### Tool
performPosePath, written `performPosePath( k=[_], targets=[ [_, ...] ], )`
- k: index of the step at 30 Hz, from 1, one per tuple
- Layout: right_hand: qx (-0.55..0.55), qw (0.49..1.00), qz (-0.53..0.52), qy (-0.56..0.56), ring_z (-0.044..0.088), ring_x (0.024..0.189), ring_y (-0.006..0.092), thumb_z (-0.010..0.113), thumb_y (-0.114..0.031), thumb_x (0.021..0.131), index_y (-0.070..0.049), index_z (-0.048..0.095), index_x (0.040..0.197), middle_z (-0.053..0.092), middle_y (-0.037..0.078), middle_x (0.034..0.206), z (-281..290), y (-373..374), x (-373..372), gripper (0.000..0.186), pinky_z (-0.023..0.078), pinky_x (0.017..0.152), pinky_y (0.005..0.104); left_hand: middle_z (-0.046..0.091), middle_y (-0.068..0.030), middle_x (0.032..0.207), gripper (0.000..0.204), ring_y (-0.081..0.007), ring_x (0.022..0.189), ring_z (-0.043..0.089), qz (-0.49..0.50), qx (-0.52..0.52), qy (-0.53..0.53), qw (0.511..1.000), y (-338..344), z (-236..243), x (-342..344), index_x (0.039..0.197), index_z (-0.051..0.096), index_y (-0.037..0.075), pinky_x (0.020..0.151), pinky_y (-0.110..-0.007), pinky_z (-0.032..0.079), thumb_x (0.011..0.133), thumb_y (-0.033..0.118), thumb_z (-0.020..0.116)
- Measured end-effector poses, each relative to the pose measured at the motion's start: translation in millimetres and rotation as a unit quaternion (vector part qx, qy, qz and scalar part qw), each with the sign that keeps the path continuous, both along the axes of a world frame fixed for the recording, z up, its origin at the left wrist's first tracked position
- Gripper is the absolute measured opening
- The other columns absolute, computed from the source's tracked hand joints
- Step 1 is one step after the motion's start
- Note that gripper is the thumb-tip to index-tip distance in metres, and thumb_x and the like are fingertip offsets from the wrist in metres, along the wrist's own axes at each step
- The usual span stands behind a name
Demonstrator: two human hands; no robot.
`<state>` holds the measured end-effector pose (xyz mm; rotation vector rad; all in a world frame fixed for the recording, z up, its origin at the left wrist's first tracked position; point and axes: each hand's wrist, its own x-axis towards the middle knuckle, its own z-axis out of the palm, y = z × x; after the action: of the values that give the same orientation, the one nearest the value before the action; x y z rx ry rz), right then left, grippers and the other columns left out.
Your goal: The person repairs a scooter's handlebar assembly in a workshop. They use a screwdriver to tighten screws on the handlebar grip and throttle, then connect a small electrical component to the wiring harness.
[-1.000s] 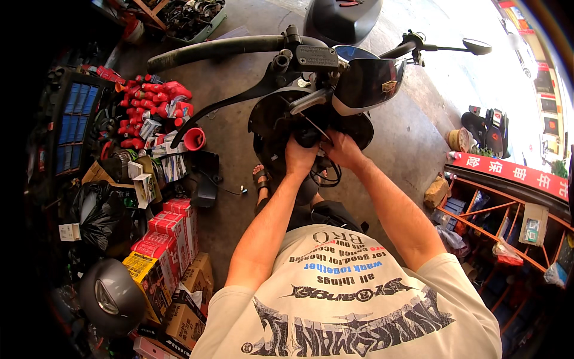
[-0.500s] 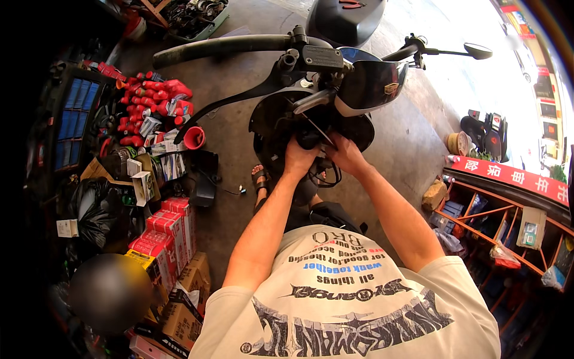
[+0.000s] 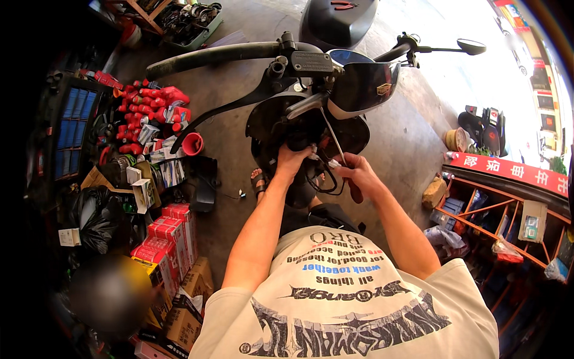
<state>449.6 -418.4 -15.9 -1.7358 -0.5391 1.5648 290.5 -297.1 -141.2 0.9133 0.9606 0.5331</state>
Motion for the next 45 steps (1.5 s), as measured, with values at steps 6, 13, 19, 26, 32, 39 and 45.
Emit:
performPosePath(
  k=[6,13,19,26,32,39,45],
  targets=[
    [0.011,0.982,-0.073,0.173,0.061,0.071,0.0083,0.068,0.001,0.083,-0.004,0.068,0.1,0.068,0.002,0.086,-5.8,-21.8,-5.4,0.018,0.049,0.062,0.023,0.07,-0.0071,0.098,0.035,-0.0136,0.086,0.066,0.004,0.003,-0.01,1.0,0.4,-3.0,2.0,0.108,0.065,-0.004,0.076,-0.029,0.053,0.077,0.007,0.077],
    [0.044,0.977,-0.093,0.186,0.061,0.075,0.0105,0.066,0.007,0.078,-0.002,0.069,0.088,0.072,0.006,0.093,-8.2,-28.4,-13.2,0.013,0.051,0.068,0.0249,0.071,-0.0067,0.096,0.033,-0.0133,0.083,0.066,0.001,0.003,-0.01,1.0,-1.3,-5.0,1.2,0.107,0.065,-0.004,0.076,-0.028,0.053,0.078,0.006,0.077],
    [0.015,0.982,-0.094,0.163,0.061,0.071,0.0102,0.067,0.006,0.078,-0.004,0.069,0.088,0.072,0.007,0.093,-7.8,-32.2,-12.7,0.014,0.051,0.066,0.024,0.071,-0.0069,0.096,0.031,-0.0131,0.084,0.067,-0.001,0.015,0.001,1.0,-1.3,10.3,2.0,0.106,0.065,-0.003,0.075,-0.028,0.053,0.079,0.005,0.076],
    [0.049,0.96,-0.141,0.236,0.061,0.071,0.0106,0.068,0.002,0.081,-0.005,0.066,0.092,0.071,0.008,0.094,-9.0,-37.2,-15.7,0.014,0.051,0.066,0.0242,0.071,-0.007,0.096,0.032,-0.013,0.084,0.067,-0.004,-0.001,-0.022,1.0,-1.1,4.9,1.3,0.108,0.063,-0.003,0.077,-0.028,0.054,0.079,0.003,0.074],
    [0.05,0.94,-0.179,0.287,0.062,0.074,0.0147,0.068,0.001,0.081,-0.008,0.065,0.091,0.071,0.008,0.092,-8.3,-40.5,-21.5,0.015,0.05,0.067,0.0275,0.072,-0.0055,0.096,0.029,-0.0144,0.084,0.067,-0.005,0.008,-0.012,1.0,-0.9,2.7,1.3,0.106,0.067,-0.001,0.078,-0.028,0.052,0.079,0.005,0.075],
    [0.046,0.916,-0.23,0.326,0.061,0.079,0.0173,0.069,0.002,0.08,-0.01,0.064,0.094,0.069,0.006,0.094,-10.9,-45.4,-23.9,0.019,0.046,0.068,0.0284,0.07,-0.0054,0.098,0.034,-0.0142,0.087,0.066,-0.011,-0.013,-0.017,1.0,-0.7,18.4,0.7,0.107,0.065,-0.002,0.08,-0.029,0.052,0.077,0.007,0.078],
    [0.049,0.911,-0.236,0.335,0.06,0.082,0.0164,0.07,0.001,0.08,-0.012,0.064,0.098,0.067,0.005,0.095,-12.4,-47.5,-24.0,0.023,0.045,0.068,0.0286,0.07,-0.0062,0.099,0.036,-0.0146,0.088,0.066,-0.006,0.007,0.008,1.0,-1.5,13.1,-0.1,0.108,0.064,-0.002,0.081,-0.029,0.052,0.077,0.008,0.079]
  ],
)
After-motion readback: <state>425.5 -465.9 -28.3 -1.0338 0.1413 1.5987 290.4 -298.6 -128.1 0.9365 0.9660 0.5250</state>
